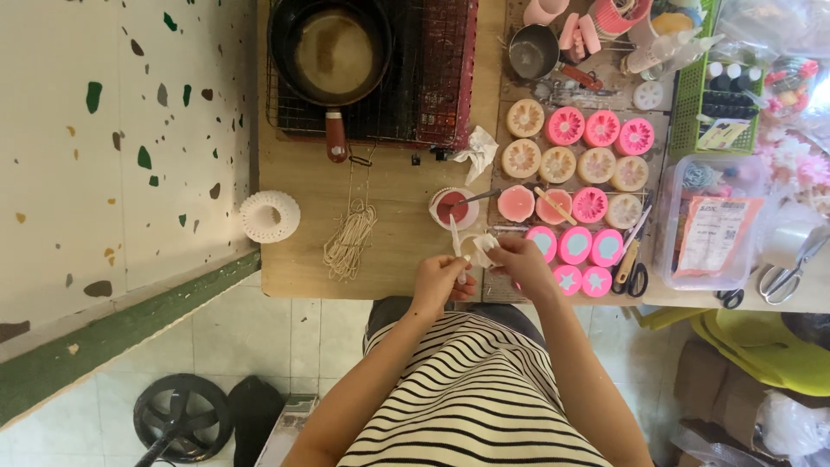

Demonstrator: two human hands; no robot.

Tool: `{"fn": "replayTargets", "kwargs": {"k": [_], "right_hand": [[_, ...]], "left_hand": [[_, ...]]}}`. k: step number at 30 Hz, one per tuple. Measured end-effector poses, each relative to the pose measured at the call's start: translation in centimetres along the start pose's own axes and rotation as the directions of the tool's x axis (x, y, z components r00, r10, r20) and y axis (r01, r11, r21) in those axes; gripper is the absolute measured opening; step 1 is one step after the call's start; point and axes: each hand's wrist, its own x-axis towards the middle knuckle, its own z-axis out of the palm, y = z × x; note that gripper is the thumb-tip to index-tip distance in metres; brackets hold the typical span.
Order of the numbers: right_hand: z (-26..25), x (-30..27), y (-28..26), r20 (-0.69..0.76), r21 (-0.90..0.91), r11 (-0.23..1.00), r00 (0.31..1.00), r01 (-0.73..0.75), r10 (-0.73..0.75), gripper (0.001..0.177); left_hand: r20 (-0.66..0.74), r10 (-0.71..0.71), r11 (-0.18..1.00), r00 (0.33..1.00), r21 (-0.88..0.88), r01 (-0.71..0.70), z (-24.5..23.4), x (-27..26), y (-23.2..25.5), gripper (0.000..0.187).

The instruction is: Preparing candle molds with wicks and pouring melted wax to create candles.

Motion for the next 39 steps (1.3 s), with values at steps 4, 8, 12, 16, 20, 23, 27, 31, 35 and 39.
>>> {"fn": "replayTargets", "kwargs": {"k": [4,8,12,16,20,23,27,31,35,39], "right_hand": [[-0.1,0.1,1.5,0.017,0.069,0.995,0.998,0.067,-0.068,0.033],[-0.3,0.5,2.4,0.075,0.192,0.939,0.950,0.286,-0.305,0.041],[-0.2,-2.0,0.3,0.100,0.300,0.882,0.907,0.364,-0.409,0.043],[-1.3,0.0,4.4,0.101,0.375,0.865,0.913,0.334,-0.396,0.033],[-1.4,0.2,6.5,0.041,0.062,0.955,0.955,0.291,-0.294,0.016],[1.1,-4.2,2.1,-0.022,-0.262,0.916,0.947,0.303,-0.320,0.017],[3.6,-6.1,1.2,-0.119,-0.509,0.769,0.854,0.386,-0.507,0.021],[4.4,-6.7,1.4,-0.216,-0.571,0.712,0.762,0.409,-0.611,0.020],[4.0,-5.7,3.1,-0.213,-0.576,0.661,0.692,0.481,-0.689,0.014],[3.3,-4.3,4.1,-0.238,-0.365,0.824,0.812,0.433,-0.532,0.017]], "left_hand": [[-0.017,0.020,0.998,1.000,0.052,-0.019,-0.5,0.4,-0.1,0.030],[0.053,-0.029,1.000,0.998,0.007,0.029,-1.8,2.7,-1.7,0.030],[0.122,-0.109,0.994,0.986,-0.007,0.111,-3.0,4.9,-3.8,0.031],[0.168,-0.141,0.987,0.976,-0.047,0.151,-2.8,5.1,-4.2,0.027],[0.180,-0.070,0.994,0.981,-0.069,0.083,-2.2,4.7,-4.1,0.020],[0.209,-0.018,0.998,0.978,-0.061,0.031,-1.6,4.4,-3.8,0.019],[0.186,-0.033,0.999,0.982,-0.035,0.040,-1.5,4.7,-4.0,0.020],[0.123,-0.048,0.995,0.991,-0.078,0.058,-1.2,5.1,-4.3,0.019],[0.075,-0.020,0.997,0.997,-0.075,0.026,-0.9,5.4,-4.6,0.020],[0.056,0.012,0.998,0.998,-0.058,-0.009,-0.6,5.7,-4.8,0.020]]}}
